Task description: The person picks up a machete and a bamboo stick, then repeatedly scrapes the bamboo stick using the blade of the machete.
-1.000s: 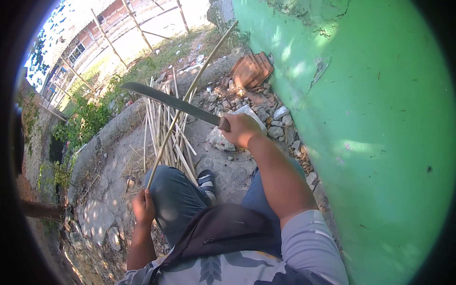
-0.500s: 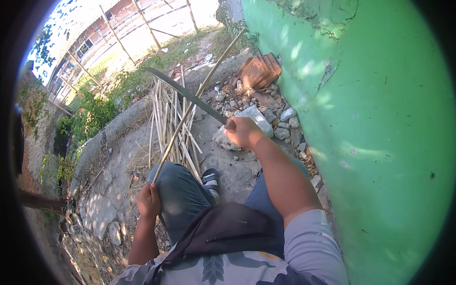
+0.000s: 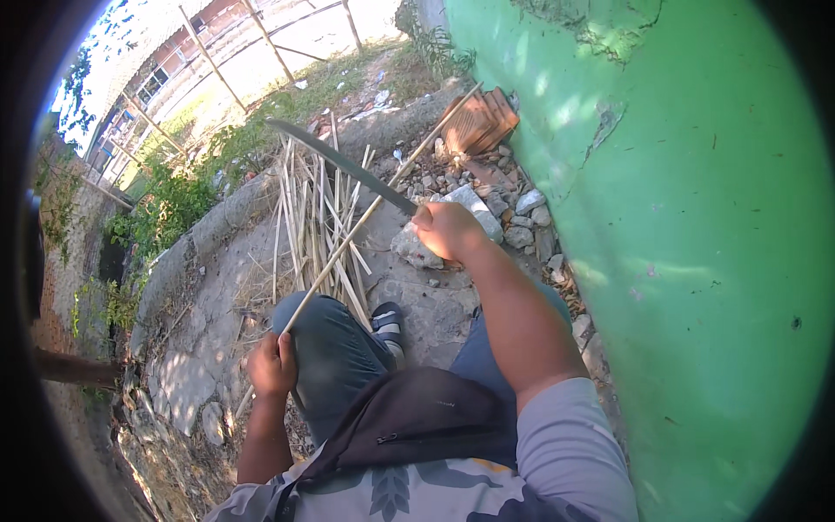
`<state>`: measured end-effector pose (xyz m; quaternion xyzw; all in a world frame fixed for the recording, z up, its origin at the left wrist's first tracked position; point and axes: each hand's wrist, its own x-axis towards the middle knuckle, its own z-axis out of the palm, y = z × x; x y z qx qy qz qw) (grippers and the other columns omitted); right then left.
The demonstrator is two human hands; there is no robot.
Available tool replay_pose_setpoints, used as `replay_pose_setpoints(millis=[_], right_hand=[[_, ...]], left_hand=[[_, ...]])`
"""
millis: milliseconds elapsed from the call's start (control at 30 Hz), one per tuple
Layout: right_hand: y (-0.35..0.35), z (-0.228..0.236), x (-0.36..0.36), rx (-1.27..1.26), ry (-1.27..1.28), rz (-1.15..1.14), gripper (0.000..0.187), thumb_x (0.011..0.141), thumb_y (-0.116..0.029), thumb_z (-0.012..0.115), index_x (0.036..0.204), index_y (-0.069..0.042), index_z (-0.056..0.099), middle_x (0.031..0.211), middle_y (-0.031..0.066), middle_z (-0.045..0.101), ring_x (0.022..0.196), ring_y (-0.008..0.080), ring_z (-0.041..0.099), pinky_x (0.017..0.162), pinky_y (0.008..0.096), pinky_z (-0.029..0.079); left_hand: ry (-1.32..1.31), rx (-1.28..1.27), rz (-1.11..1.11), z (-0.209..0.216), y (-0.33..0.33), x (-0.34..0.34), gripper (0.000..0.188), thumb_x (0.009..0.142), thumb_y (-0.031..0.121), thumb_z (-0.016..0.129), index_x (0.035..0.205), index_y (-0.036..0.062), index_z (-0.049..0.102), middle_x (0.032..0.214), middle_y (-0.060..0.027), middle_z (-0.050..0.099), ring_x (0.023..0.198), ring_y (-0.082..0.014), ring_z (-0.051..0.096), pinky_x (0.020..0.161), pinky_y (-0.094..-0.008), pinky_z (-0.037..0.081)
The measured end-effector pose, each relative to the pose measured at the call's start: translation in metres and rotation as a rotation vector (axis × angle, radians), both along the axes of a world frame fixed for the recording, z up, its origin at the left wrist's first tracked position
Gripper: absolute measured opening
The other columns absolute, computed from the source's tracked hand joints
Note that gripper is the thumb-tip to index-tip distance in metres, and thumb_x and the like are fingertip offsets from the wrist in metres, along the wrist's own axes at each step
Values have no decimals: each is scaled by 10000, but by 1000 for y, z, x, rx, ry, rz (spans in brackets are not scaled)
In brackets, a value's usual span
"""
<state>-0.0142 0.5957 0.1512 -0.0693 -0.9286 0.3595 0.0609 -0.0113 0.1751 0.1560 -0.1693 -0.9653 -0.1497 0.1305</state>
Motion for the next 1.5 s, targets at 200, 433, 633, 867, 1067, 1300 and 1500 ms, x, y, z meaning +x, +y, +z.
replay_pose_setpoints(millis=[200, 433, 633, 867, 1067, 1300, 1500], right_hand=[[-17, 4, 5, 239, -1, 147, 199, 839, -256, 701, 993, -131, 713, 915, 154, 727, 886, 369, 709, 798, 467, 552], [-40, 15, 10, 304, 0, 273, 195, 742, -236, 739, 872, -117, 655, 801, 142, 701, 822, 389, 694, 723, 508, 540], [8, 15, 11, -47, 83, -109, 221, 892, -308, 679, 894, -87, 685, 882, 179, 709, 873, 401, 677, 759, 481, 533], [-29, 26, 18, 193, 90, 115, 197, 809, -262, 725, 882, -96, 649, 817, 161, 692, 809, 400, 683, 719, 494, 536], [-15, 17, 17, 207, 134, 143, 198, 797, -250, 728, 836, -88, 621, 741, 180, 663, 740, 427, 661, 663, 518, 515], [11, -9, 11, 161, 280, 8, 201, 904, -296, 684, 906, -96, 674, 794, 171, 693, 800, 412, 681, 709, 508, 535], [-45, 12, 14, 349, 25, 201, 172, 798, -247, 722, 924, -135, 687, 837, 145, 709, 816, 390, 691, 719, 497, 543]], left_hand=[[-34, -31, 16, 9, 2, 3, 355, 991, 396, 602, 816, 87, 616, 741, -165, 647, 673, -424, 633, 590, -513, 475], [-63, -8, -3, 5, -6, -1, 386, 993, 389, 594, 775, 72, 570, 722, -172, 623, 649, -427, 613, 576, -509, 450], [-86, 189, -44, -1, -4, -3, 425, 1013, 381, 570, 740, 56, 559, 658, -180, 563, 602, -416, 566, 554, -468, 421], [-143, 318, -23, -4, -2, -1, 395, 1020, 330, 567, 746, 46, 568, 611, -158, 518, 550, -350, 526, 538, -417, 401], [-16, 366, -101, -16, -7, -4, 387, 1028, 308, 561, 758, 30, 565, 613, -162, 514, 539, -323, 507, 537, -403, 399], [-46, 441, -70, -20, -7, -3, 447, 1064, 351, 488, 784, 9, 547, 623, -178, 499, 555, -337, 502, 549, -402, 393], [-141, 304, 28, -7, -5, -1, 439, 1078, 350, 442, 804, 28, 563, 644, -193, 520, 578, -380, 519, 564, -440, 409]])
